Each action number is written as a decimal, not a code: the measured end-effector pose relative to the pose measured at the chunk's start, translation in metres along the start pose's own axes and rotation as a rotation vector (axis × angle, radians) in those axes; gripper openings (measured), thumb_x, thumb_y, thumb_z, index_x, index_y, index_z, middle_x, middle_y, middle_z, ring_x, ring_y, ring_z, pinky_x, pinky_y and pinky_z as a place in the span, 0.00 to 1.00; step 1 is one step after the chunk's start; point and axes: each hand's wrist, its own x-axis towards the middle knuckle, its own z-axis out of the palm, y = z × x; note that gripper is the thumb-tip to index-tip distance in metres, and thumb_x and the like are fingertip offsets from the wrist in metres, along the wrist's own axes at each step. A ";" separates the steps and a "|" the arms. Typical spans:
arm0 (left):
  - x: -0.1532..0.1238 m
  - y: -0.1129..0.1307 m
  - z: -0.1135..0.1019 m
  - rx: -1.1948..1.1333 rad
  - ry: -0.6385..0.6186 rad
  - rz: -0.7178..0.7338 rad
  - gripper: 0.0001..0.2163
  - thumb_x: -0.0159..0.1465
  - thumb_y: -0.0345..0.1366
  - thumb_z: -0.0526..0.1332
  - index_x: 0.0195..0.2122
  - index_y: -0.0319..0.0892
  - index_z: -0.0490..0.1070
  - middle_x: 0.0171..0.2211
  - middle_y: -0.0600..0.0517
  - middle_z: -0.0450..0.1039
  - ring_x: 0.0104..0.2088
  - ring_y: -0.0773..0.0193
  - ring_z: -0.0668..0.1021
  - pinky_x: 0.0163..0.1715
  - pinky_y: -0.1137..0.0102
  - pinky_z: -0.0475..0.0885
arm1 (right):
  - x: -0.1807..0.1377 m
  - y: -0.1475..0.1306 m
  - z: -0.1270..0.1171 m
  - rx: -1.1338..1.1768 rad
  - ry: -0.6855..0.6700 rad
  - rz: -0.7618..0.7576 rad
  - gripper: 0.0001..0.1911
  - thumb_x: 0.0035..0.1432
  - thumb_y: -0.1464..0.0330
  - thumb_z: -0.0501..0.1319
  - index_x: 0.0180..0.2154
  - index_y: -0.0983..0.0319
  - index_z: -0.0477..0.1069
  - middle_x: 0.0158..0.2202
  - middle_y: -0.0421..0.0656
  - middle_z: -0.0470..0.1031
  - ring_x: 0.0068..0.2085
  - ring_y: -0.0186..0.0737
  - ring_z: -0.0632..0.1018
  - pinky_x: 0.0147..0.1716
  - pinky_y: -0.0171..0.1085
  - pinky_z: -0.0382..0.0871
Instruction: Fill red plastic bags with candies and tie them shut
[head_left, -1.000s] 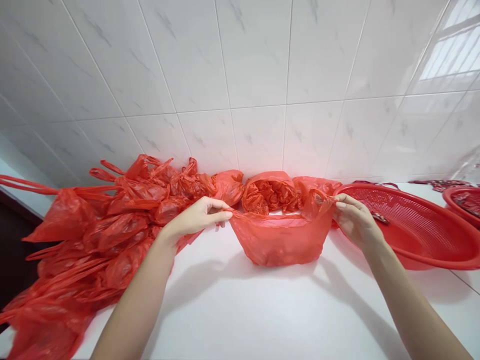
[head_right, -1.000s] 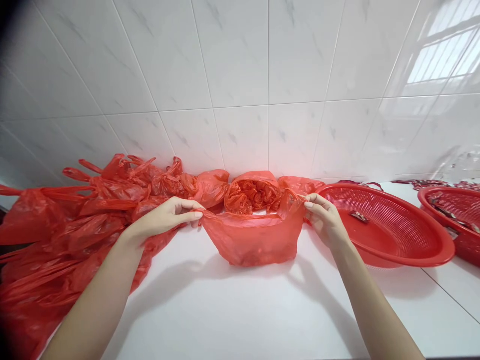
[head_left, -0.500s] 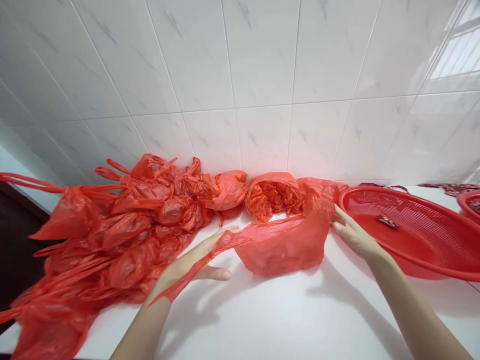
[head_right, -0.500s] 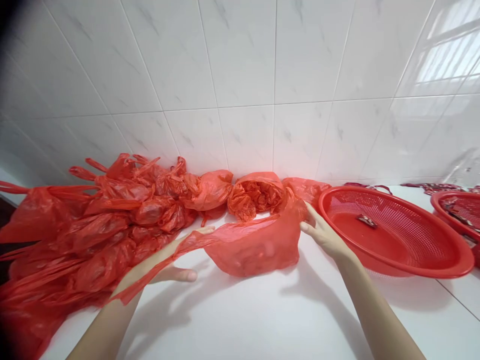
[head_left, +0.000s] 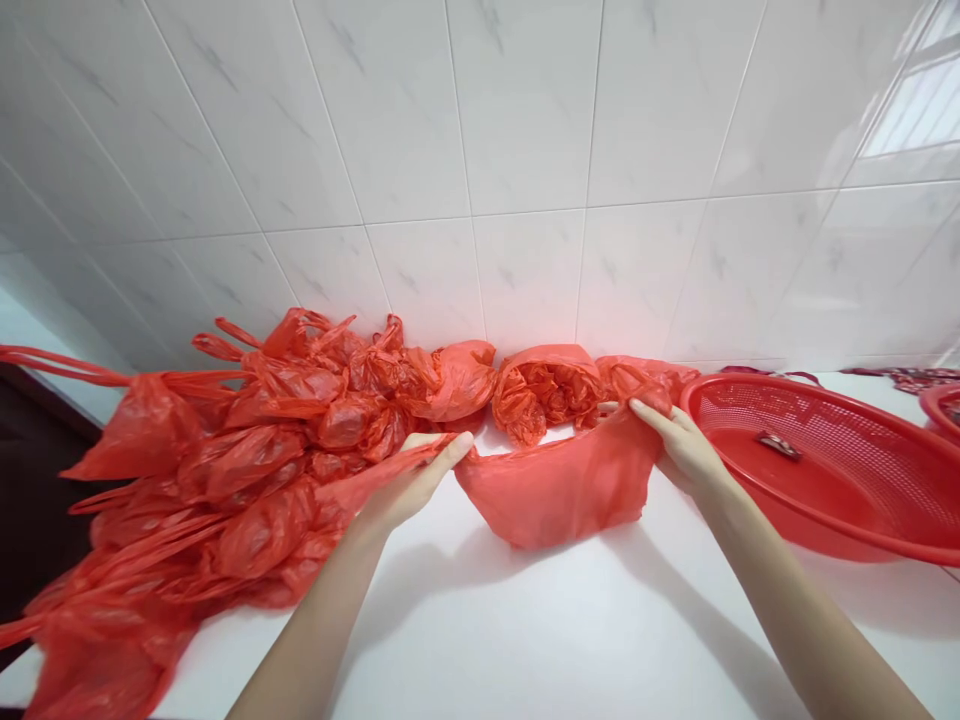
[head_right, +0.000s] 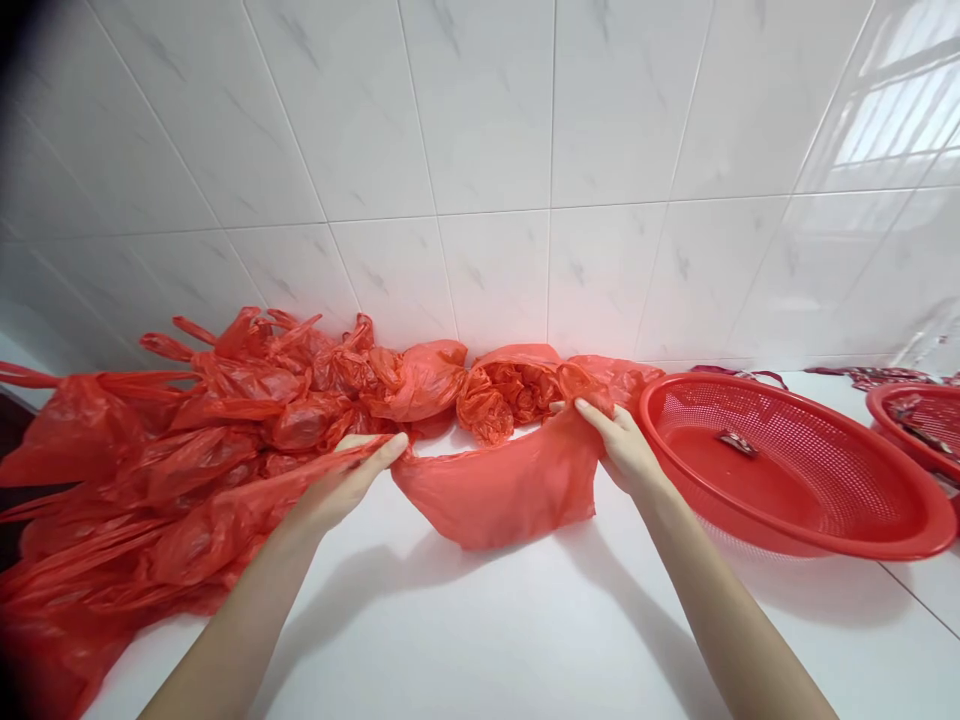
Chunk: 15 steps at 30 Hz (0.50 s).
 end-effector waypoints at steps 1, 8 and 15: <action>0.002 0.002 -0.001 -0.032 0.002 -0.015 0.25 0.63 0.59 0.60 0.23 0.41 0.74 0.25 0.50 0.76 0.31 0.58 0.77 0.35 0.67 0.73 | 0.004 -0.003 0.000 0.013 -0.012 -0.010 0.21 0.48 0.51 0.74 0.37 0.59 0.82 0.42 0.50 0.84 0.50 0.58 0.81 0.47 0.47 0.77; 0.007 0.019 -0.007 -0.186 -0.309 -0.002 0.29 0.61 0.64 0.58 0.22 0.40 0.74 0.24 0.49 0.73 0.27 0.63 0.72 0.30 0.69 0.68 | 0.040 -0.017 0.009 0.044 -0.046 -0.060 0.22 0.47 0.49 0.73 0.36 0.60 0.80 0.42 0.50 0.84 0.47 0.55 0.82 0.46 0.46 0.77; 0.011 0.025 0.002 -0.274 -0.550 0.084 0.30 0.56 0.64 0.63 0.18 0.42 0.57 0.20 0.57 0.52 0.23 0.70 0.56 0.24 0.70 0.55 | 0.078 -0.002 0.027 -0.068 0.059 0.000 0.21 0.47 0.49 0.72 0.29 0.60 0.75 0.30 0.45 0.81 0.33 0.46 0.81 0.33 0.40 0.75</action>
